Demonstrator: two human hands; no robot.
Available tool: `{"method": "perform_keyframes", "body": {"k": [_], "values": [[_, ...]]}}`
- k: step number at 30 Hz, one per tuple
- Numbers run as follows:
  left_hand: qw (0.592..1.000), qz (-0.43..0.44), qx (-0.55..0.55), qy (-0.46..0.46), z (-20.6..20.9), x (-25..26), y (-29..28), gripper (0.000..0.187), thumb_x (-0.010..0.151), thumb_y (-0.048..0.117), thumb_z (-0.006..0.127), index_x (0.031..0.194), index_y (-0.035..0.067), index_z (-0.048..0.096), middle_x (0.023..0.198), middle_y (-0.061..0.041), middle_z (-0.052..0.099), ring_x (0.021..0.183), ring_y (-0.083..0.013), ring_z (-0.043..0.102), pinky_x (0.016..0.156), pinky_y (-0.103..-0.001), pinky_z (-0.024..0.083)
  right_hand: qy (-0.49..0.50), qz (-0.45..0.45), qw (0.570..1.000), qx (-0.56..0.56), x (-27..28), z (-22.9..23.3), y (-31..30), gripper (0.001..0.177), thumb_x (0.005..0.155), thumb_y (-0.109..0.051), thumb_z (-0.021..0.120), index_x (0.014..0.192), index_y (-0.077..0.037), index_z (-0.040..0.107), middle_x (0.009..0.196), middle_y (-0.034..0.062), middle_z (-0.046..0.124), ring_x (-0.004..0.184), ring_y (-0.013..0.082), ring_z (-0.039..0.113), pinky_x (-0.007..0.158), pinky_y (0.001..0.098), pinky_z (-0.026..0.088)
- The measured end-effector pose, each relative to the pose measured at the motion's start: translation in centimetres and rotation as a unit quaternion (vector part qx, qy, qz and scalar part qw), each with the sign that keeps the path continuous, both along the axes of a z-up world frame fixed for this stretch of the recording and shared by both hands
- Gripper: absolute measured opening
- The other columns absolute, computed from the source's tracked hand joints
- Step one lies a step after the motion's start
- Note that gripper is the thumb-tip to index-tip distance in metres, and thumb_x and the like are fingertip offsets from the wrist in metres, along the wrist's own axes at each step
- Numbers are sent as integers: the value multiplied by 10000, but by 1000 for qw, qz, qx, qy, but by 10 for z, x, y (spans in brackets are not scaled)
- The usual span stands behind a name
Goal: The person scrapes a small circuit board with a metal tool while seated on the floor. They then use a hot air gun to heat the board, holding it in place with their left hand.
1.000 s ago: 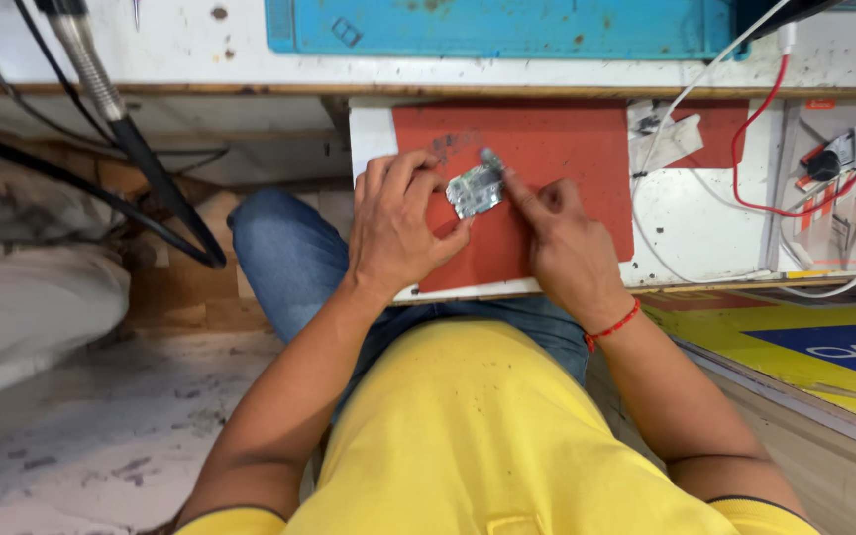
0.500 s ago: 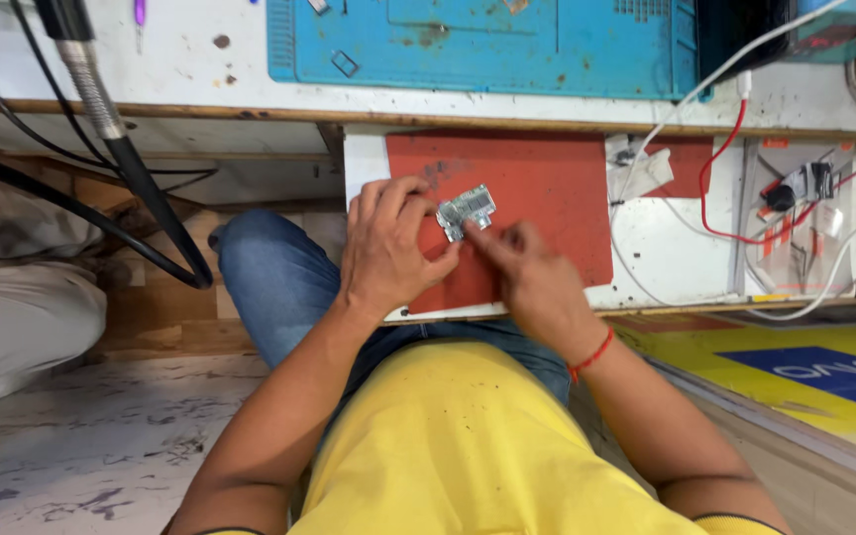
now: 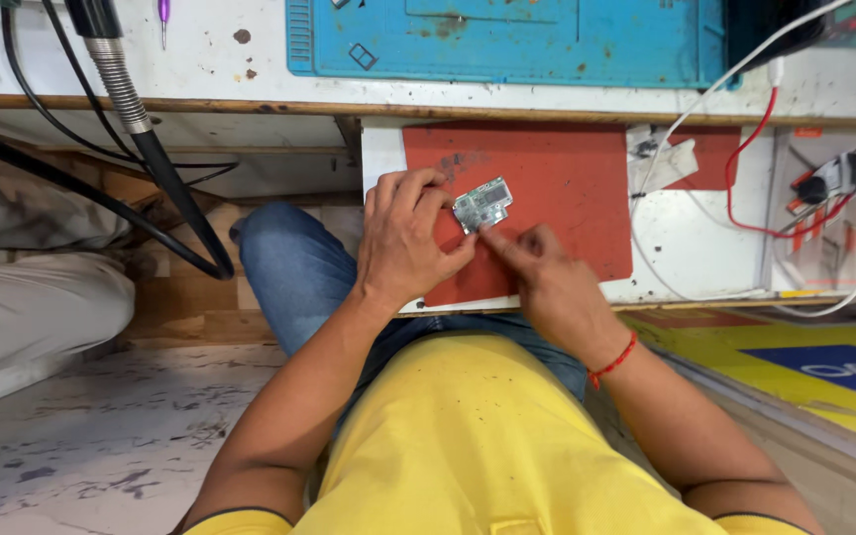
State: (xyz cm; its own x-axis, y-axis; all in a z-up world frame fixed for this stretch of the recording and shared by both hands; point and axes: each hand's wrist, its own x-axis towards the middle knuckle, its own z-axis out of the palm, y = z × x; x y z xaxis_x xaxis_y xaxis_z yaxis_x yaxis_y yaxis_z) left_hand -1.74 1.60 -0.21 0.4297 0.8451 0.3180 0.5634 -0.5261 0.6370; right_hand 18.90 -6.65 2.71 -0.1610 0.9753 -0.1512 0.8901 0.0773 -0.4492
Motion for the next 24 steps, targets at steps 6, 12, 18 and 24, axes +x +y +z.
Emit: {"method": "perform_keyframes", "body": {"k": [6,12,18,24], "values": [[1000,-1,-1,-4,-1,0,-3,431,706,271,887,1025,50,702,1260,-79,594,1199,-299,521,1023,-461,436,48,15,999,-3,-1,-1,1,667,837,14,558,1469,-196,561,1029,172,606,749,389,655,609,484,538],[1000,2,1,-2,0,4,-5,405,700,269,894,988,53,709,1239,-81,605,1178,-306,535,1005,-469,439,26,10,999,21,4,6,-6,695,821,34,545,1475,-202,559,1026,165,608,761,402,647,599,484,534],[1000,4,2,-4,-1,7,-3,398,699,269,892,986,57,715,1233,-83,611,1166,-305,536,990,-470,439,1,-54,997,46,7,6,-4,651,884,45,535,1476,-222,576,1065,145,610,767,377,657,663,488,544],[1000,-2,-8,5,6,7,0,422,692,280,889,1005,58,711,1225,-76,612,1171,-301,539,979,-469,440,-34,-93,995,9,7,8,4,591,937,-17,556,1487,-235,560,1044,140,611,697,367,653,600,480,541]]}}
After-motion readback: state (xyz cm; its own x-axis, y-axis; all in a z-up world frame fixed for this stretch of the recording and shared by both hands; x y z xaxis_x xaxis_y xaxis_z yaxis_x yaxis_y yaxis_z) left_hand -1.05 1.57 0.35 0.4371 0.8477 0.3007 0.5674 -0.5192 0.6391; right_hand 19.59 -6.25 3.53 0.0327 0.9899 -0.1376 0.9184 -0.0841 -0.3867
